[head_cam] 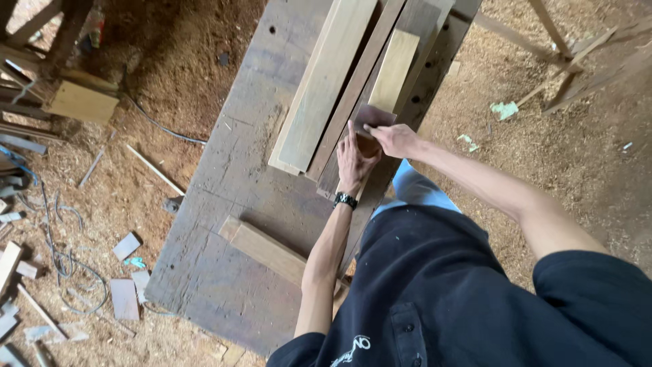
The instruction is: The person sands several rectangular wooden planks using a small piece of sandpaper held in their right hand while stabilizing the wood with their left hand.
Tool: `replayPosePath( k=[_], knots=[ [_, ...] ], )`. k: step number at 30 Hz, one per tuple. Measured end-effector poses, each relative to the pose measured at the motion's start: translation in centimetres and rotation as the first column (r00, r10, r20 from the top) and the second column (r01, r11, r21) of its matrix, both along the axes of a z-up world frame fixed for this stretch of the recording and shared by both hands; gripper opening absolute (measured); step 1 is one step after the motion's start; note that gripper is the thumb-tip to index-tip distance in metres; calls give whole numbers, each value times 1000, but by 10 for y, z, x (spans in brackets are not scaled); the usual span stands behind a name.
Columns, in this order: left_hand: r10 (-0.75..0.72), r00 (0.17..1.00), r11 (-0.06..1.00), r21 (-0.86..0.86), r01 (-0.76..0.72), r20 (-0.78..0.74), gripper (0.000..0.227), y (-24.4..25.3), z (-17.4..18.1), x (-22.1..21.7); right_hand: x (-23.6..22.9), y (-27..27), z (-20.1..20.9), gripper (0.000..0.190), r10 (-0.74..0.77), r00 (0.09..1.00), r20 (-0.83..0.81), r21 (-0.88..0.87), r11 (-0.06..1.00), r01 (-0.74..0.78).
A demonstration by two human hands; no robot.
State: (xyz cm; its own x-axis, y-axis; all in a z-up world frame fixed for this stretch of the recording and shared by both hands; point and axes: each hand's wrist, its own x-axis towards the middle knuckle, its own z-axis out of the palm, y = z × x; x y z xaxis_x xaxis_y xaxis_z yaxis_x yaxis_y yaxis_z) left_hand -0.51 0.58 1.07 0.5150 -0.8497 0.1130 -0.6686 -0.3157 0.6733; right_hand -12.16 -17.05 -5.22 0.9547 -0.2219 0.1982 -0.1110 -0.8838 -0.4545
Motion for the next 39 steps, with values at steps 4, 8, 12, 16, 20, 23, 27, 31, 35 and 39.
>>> replayPosePath(
  k=[4, 8, 12, 16, 20, 23, 27, 31, 35, 39],
  knots=[
    [-27, 999, 999, -22, 26, -21, 125, 5, -1, -1, -3, -27, 23, 41, -318, 947, 43, 68, 947, 314],
    [-35, 999, 999, -22, 35, 6, 129, 4, -3, 3, 7, 0, 14, 41, -408, 907, -107, 8, 911, 411],
    [-20, 1000, 998, 52, 20, -8, 128, -1, -5, 3, -13, 19, 17, 32, 33, 985, 167, 5, 999, -35],
    [-48, 998, 999, 6, 48, 27, 124, 1, -8, 3, -2, -33, 25, 27, -173, 963, 208, 65, 984, 163],
    [-15, 999, 999, 39, 13, 45, 122, 1, -12, -1, 11, -19, 35, 39, -429, 898, -94, 133, 889, 439],
    [-31, 998, 997, 78, 26, 61, 123, 1, -14, 1, -4, 34, 30, 24, 1, 870, 494, -198, 974, 112],
    [-47, 996, 996, 78, 41, 77, 127, 0, -12, 2, -14, 3, -1, 47, 62, 998, 20, -46, 997, -61],
    [-28, 998, 997, 72, 23, 58, 122, 1, -15, 1, 9, -10, -20, 39, -436, 899, -40, 77, 896, 438],
    [-48, 997, 996, 77, 44, 55, 128, 4, -28, 2, -7, 38, -2, 32, -257, 951, 171, 190, 956, 224],
    [-57, 994, 989, 145, 43, 93, 132, 1, -37, 4, -20, 20, 9, 33, 91, 959, 270, 23, 995, -101]
  ],
)
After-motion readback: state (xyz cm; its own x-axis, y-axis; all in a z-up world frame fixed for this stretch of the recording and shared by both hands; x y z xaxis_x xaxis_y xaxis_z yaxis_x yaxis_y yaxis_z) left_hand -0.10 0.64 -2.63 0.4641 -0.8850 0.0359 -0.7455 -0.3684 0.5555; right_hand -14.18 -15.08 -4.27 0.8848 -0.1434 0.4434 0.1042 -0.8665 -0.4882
